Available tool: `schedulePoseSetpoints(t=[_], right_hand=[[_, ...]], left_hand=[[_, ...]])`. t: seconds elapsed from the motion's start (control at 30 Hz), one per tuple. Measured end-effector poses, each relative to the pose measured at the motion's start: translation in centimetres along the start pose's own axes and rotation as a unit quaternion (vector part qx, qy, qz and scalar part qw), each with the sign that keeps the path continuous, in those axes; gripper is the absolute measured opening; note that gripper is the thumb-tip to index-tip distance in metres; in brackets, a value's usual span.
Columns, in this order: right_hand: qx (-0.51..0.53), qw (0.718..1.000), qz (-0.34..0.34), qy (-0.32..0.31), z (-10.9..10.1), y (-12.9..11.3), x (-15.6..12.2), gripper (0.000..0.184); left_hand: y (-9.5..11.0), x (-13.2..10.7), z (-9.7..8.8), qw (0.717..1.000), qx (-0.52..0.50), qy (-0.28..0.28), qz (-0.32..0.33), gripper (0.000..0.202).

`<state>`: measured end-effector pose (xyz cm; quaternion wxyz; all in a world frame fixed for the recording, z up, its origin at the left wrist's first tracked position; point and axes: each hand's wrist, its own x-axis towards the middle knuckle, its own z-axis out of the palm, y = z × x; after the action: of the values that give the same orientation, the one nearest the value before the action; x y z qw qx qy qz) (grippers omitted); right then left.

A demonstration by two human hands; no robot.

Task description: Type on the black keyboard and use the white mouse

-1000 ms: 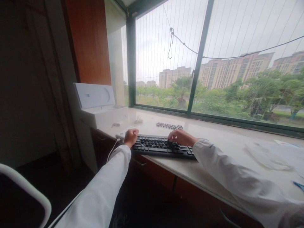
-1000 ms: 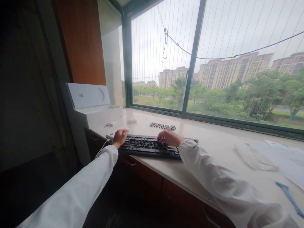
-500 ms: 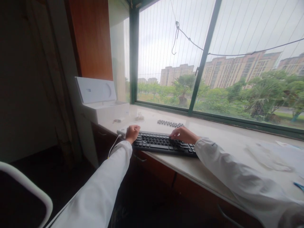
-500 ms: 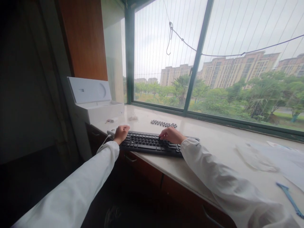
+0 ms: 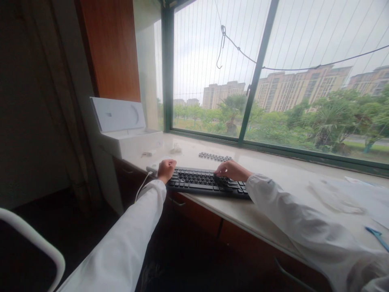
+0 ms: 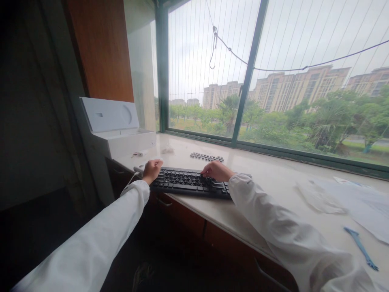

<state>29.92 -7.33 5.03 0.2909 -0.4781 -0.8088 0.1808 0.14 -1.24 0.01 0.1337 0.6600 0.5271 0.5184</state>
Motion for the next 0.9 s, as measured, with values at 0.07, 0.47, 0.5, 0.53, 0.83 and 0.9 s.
schedulePoseSetpoints(t=[0.07, 0.47, 0.5, 0.53, 0.83, 0.9], right_hand=[[-0.002, 1.000, -0.008, -0.014, -0.4, 0.1, -0.1, 0.024], [-0.117, 0.992, -0.045, 0.000, -0.3, 1.0, -0.3, 0.016], [-0.126, 0.991, -0.042, 0.002, -0.2, 0.9, -0.3, 0.016], [-0.135, 0.990, -0.037, 0.002, -0.2, 0.8, -0.3, 0.016], [-0.202, 0.978, -0.055, -0.002, 0.4, 0.5, 0.3, 0.016], [-0.220, 0.972, -0.082, -0.017, 0.4, 0.1, 0.2, 0.016]], left_hand=[[0.0, 0.0, 0.0, 1.000, -0.002, 0.000, 0.002, 0.030], [-0.1, 0.0, 0.0, 1.000, -0.003, 0.002, 0.012, 0.031], [-0.1, 0.0, 0.0, 1.000, -0.003, 0.002, 0.012, 0.031], [-0.1, 0.0, 0.0, 1.000, -0.002, 0.002, 0.011, 0.031], [-0.1, 0.0, 0.0, 1.000, -0.003, 0.003, 0.002, 0.031], [-0.2, 0.0, 0.0, 1.000, -0.005, 0.002, 0.004, 0.031]])
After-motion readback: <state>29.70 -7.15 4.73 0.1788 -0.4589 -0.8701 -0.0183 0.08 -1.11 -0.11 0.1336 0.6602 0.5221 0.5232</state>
